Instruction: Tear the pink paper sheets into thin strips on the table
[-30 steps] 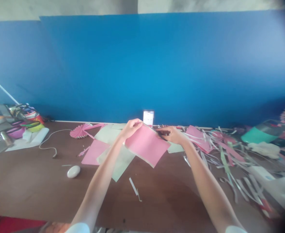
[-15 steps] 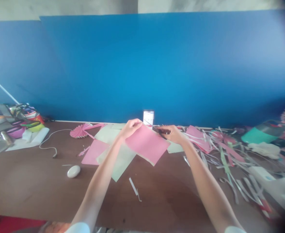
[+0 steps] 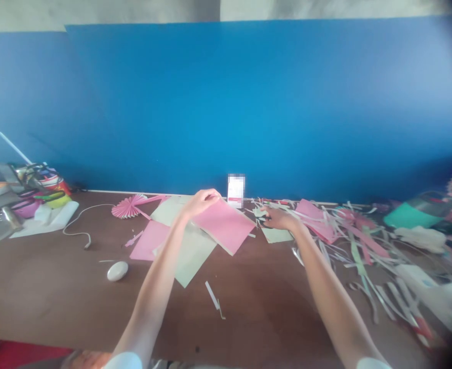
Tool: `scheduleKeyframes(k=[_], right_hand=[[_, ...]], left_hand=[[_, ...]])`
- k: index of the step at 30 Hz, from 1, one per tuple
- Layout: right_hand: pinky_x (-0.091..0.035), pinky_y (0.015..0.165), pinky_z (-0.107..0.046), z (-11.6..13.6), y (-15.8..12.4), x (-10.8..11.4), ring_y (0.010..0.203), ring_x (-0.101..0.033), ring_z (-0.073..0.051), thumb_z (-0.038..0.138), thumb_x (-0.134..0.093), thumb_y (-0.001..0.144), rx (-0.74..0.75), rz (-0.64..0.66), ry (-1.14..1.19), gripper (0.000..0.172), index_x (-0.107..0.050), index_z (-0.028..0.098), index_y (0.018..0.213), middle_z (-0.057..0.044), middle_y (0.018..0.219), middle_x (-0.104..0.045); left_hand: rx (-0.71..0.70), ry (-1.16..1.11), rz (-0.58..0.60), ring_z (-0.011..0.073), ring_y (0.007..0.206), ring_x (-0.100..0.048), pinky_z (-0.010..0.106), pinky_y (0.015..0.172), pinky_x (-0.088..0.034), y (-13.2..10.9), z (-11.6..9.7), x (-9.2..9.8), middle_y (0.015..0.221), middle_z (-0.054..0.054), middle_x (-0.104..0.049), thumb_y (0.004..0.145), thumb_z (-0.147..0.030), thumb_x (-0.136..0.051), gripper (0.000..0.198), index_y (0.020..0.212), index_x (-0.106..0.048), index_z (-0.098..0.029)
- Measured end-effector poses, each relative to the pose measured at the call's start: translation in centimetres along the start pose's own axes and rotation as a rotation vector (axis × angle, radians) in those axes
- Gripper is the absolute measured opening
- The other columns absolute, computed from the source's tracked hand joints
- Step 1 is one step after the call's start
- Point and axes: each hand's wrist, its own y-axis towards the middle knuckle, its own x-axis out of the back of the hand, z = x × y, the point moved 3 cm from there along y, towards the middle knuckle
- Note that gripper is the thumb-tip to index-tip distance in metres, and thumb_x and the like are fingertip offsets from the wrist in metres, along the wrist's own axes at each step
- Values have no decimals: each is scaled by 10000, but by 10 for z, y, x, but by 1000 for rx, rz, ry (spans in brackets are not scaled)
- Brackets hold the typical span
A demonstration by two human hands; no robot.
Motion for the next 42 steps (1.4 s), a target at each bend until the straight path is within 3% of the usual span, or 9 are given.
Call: scheduleKeyframes(k=[5,12,22,29,32,34,38,42], right_hand=[[-446,691,-272,-5,3,-10,914,-627,-249,353,-626,708,-60,127,40,694,-392,166,1334,-148,1149,-618],[-415,618,-237,3,7,-18,822,-635,-216,232,-641,659,0,127,4,424,-599,172,1076,-97,1012,-672],[-409,676,-239,5,16,-30,832,-640,-208,155,-620,682,46,61,-21,291,-697,191,960,-69,914,-705],[-419,781,-281,19,21,-27,934,-604,-211,283,-439,856,53,-162,5,321,-597,220,1128,-78,1063,-649],[-420,840,-317,36,27,-25,1031,-551,-229,368,-460,851,190,-411,102,494,-422,227,1322,-105,1213,-547],[-413,872,-365,47,34,-24,1112,-494,-267,421,-479,833,191,-524,136,633,-292,221,1404,-136,1258,-484],[-380,927,-429,66,59,-17,1193,-415,-309,476,-444,846,212,-608,173,666,-232,249,1435,-147,1320,-395],[-393,897,-443,73,84,-7,1140,-439,-325,516,-403,862,177,-663,188,669,-225,236,1442,-163,1270,-416]], left_hand=[[5,-7,72,207,892,-570,290,757,-419,0,-2,-3,1007,56,-650,851,-442,-436,337,929,-649,-193],[-2,20,95,194,889,-573,262,734,-405,1,0,-4,1055,38,-640,873,-397,-412,311,957,-646,-210],[19,49,117,186,883,-563,289,767,-413,1,1,-6,1027,29,-623,865,-337,-403,265,952,-618,-209],[51,58,156,211,987,-552,332,853,-420,1,0,-9,1084,46,-617,869,-334,-389,271,973,-597,-196],[73,58,199,215,1030,-544,344,902,-409,1,-2,-13,1095,44,-619,871,-335,-382,281,995,-593,-199],[68,46,216,216,1046,-539,351,923,-399,0,-4,-14,1112,40,-614,873,-338,-373,288,1001,-592,-201],[62,22,262,215,1053,-537,331,922,-393,-1,-7,-15,1118,39,-611,875,-352,-380,292,1006,-594,-203],[46,18,306,203,1019,-545,314,906,-394,-1,-8,-15,1119,33,-610,876,-356,-387,293,1019,-593,-205]])
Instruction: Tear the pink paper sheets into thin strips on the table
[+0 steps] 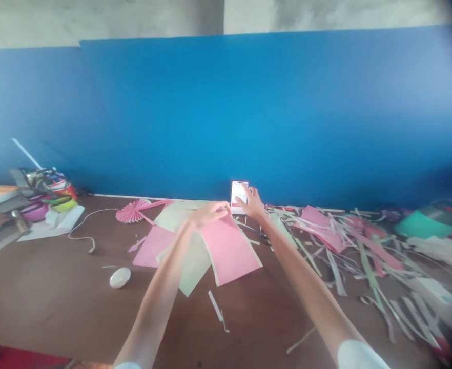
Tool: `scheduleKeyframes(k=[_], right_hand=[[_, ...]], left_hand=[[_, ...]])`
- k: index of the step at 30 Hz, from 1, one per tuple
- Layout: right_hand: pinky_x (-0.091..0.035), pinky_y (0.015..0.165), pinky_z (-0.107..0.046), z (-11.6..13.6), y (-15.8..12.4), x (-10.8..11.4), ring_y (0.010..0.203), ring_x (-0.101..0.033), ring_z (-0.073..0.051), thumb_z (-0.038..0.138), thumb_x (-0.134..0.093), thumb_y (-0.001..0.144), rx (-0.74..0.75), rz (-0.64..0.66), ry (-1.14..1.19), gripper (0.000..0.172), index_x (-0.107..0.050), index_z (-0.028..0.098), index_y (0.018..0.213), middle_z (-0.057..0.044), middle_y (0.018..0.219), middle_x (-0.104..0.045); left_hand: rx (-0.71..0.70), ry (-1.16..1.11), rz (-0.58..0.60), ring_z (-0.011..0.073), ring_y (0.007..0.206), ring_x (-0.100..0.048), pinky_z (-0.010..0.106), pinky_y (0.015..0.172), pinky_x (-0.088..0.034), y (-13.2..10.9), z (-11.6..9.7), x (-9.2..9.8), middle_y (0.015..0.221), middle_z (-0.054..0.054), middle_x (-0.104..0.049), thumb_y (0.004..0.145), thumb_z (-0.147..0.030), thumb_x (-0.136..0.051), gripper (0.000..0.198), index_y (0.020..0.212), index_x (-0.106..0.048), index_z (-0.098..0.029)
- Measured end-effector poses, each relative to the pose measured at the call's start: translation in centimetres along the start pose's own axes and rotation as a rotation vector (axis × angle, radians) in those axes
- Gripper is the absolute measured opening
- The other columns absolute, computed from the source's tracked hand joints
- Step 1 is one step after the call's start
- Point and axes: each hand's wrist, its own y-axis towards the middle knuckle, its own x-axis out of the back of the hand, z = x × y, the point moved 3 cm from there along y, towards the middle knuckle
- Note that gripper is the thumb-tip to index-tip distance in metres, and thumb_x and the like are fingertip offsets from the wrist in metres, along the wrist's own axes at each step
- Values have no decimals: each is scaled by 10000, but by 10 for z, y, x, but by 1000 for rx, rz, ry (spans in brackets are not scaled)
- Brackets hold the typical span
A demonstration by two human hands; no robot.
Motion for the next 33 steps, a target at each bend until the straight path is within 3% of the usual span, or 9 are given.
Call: scheduleKeyframes(k=[6,10,15,33], right_hand=[[-378,907,-457,-8,11,-7,1131,-427,-329,552,-403,856,-17,-40,-28,628,-326,252,1402,-158,1263,-406],[-375,933,-447,-11,5,-6,1148,-419,-302,516,-413,863,59,-61,10,608,-323,247,1401,-140,1222,-445],[-417,908,-400,-15,-10,-6,1105,-487,-275,450,-427,868,68,-66,75,541,-397,226,1359,-146,1332,-365],[-437,891,-385,-18,-2,-10,1110,-488,-265,411,-449,827,-1,-16,90,587,-375,218,1376,-132,1343,-340]], left_hand=[[22,7,-11,208,1010,-544,314,905,-391,-1,1,0,1081,38,-618,869,-365,-382,305,1013,-594,-199],[34,25,-15,202,980,-556,304,882,-398,-1,0,0,1062,34,-624,869,-380,-381,308,1001,-594,-202],[40,38,-3,204,970,-554,302,868,-399,0,-3,-1,1047,39,-622,869,-392,-377,318,996,-593,-196],[16,41,61,198,1021,-545,315,915,-382,2,4,-4,1089,39,-609,878,-358,-388,286,1005,-591,-202]])
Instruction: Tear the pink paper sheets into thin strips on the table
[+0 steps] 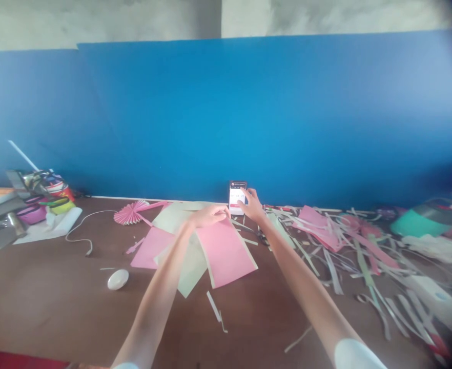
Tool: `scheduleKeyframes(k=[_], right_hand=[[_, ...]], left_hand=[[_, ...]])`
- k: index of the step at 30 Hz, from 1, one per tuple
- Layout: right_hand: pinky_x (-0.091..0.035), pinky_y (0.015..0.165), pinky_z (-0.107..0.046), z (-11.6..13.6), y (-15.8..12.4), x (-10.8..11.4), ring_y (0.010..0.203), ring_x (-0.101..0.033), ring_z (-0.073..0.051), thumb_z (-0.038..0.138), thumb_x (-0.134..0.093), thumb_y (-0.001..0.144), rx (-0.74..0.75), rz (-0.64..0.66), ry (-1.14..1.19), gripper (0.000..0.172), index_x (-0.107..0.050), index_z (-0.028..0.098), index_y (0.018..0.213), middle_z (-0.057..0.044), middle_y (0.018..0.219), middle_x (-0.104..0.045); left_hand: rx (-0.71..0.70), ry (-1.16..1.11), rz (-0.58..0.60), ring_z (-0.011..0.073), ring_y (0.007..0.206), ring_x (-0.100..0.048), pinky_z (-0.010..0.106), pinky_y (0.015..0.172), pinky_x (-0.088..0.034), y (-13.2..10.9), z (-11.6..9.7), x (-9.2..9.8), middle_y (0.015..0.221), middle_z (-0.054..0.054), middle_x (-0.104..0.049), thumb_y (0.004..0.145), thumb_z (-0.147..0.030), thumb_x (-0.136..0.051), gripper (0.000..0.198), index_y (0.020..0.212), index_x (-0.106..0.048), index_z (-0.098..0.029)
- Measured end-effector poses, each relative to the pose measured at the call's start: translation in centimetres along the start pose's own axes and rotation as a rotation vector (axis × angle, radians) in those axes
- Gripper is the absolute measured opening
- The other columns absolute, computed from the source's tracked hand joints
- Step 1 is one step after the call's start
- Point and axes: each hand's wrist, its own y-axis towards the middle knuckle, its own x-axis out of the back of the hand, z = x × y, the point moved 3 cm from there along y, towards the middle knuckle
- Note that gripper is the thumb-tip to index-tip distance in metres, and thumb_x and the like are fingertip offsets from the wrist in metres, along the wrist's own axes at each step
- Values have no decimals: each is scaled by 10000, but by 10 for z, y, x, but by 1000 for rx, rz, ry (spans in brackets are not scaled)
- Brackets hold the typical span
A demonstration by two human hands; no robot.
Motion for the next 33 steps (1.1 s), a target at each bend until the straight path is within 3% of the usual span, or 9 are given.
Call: scheduleKeyframes(k=[7,11,16,22,26,28,30,33], right_hand=[[-407,948,-387,-1,-5,1,1197,-431,-266,406,-459,830,33,9,21,549,-415,222,1345,-123,1348,-333],[-402,960,-391,-2,-7,0,1221,-410,-270,410,-457,833,43,3,16,535,-431,207,1327,-124,1363,-330],[-436,917,-382,-4,-12,-1,1190,-441,-271,419,-449,842,25,30,35,547,-414,191,1338,-136,1369,-338],[-411,945,-376,2,-17,6,1162,-468,-264,357,-472,828,29,2,67,526,-443,161,1315,-155,1322,-400],[-438,870,-348,22,-21,26,1014,-557,-232,357,-453,843,-21,1,139,447,-504,174,1247,-137,1243,-504],[-447,811,-326,38,-25,38,885,-596,-207,378,-417,867,16,146,205,347,-603,190,1091,-89,1060,-625],[-455,703,-291,56,-32,47,742,-603,-183,426,-375,887,37,376,283,372,-657,185,912,-44,817,-669],[-445,653,-260,78,-42,60,687,-612,-164,419,-469,849,50,541,389,317,-672,180,895,-32,791,-686]], left_hand=[[-16,-16,-16,192,988,-552,306,888,-388,0,0,0,1077,32,-610,876,-376,-394,286,990,-600,-213],[1,0,-33,193,875,-568,288,805,-404,0,0,0,868,23,-621,865,-404,-411,314,984,-617,-198],[5,13,-43,158,679,-521,257,688,-389,-1,1,1,643,-15,-510,859,-444,-412,367,991,-628,-178],[-23,4,-55,138,682,-493,240,674,-376,0,2,1,750,2,-558,858,-445,-408,385,1016,-628,-171],[-4,15,-106,157,766,-539,248,705,-398,-1,2,3,887,21,-620,860,-433,-400,369,1016,-627,-188],[-11,1,-143,172,846,-557,254,739,-406,-3,0,4,983,29,-631,871,-416,-381,363,1029,-621,-195],[-17,-14,-171,183,894,-565,260,765,-410,-4,-3,7,1017,33,-636,881,-407,-371,360,1045,-613,-196],[-19,-36,-184,191,915,-574,270,792,-419,-6,-7,9,1035,42,-641,883,-418,-384,364,1058,-602,-185]])
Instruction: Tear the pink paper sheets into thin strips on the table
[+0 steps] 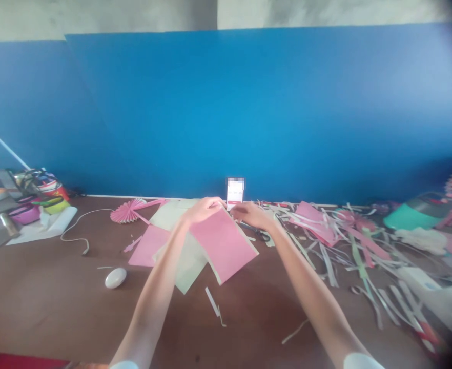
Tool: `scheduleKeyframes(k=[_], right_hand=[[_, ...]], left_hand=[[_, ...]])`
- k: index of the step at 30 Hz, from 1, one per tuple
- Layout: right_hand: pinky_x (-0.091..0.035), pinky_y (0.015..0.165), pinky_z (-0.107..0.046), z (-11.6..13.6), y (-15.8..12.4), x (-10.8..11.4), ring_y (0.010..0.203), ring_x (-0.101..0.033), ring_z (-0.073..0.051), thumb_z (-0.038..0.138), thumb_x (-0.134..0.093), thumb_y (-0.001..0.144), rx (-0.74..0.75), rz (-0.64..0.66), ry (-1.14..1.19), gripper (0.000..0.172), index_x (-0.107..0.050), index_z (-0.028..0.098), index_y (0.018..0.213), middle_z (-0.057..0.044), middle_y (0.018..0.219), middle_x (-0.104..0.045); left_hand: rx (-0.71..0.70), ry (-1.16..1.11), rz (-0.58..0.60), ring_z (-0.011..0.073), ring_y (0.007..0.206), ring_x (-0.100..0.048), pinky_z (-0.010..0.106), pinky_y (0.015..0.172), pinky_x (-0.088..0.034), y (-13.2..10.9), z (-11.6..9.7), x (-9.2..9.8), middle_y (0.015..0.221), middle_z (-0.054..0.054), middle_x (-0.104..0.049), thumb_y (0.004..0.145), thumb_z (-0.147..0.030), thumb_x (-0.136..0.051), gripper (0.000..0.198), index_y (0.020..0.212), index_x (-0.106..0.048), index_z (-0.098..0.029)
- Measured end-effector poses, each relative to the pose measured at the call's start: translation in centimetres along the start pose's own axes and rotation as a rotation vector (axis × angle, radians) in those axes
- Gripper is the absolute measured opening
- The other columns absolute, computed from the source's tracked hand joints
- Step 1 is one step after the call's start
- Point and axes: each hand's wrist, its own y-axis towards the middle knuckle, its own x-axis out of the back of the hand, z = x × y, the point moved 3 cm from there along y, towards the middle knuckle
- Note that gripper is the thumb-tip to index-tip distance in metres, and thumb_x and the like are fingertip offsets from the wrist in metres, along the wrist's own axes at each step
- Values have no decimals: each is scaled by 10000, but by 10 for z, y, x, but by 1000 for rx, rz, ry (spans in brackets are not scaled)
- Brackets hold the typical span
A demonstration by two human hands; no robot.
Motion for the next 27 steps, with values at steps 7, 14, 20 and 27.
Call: scheduleKeyframes(k=[7,14,20,27], right_hand=[[-450,633,-268,22,-6,4,645,-615,-170,426,-469,850,-30,-77,32,341,-666,150,813,-39,716,-677],[-452,672,-283,31,-12,4,752,-620,-192,374,-551,807,-2,-105,-22,238,-676,179,858,-52,846,-699],[-456,681,-292,25,-15,12,731,-621,-187,320,-527,811,-12,-158,-72,200,-677,188,805,-31,810,-700],[-460,679,-286,17,-18,32,744,-637,-188,317,-561,787,-28,-147,-63,175,-674,184,785,-27,785,-705]], left_hand=[[-40,-90,-41,215,967,-579,304,832,-429,2,-3,1,1073,76,-633,894,-431,-401,377,1101,-576,-168],[-17,-58,-91,223,963,-567,311,838,-422,3,-4,3,1050,73,-635,879,-528,-393,451,1026,-606,-158],[8,-49,34,216,980,-559,279,802,-418,1,0,2,1132,57,-605,870,-527,-410,434,1108,-575,-203],[-2,5,25,173,769,-558,268,683,-411,4,7,-5,898,41,-612,854,-552,-434,409,912,-574,-172]])
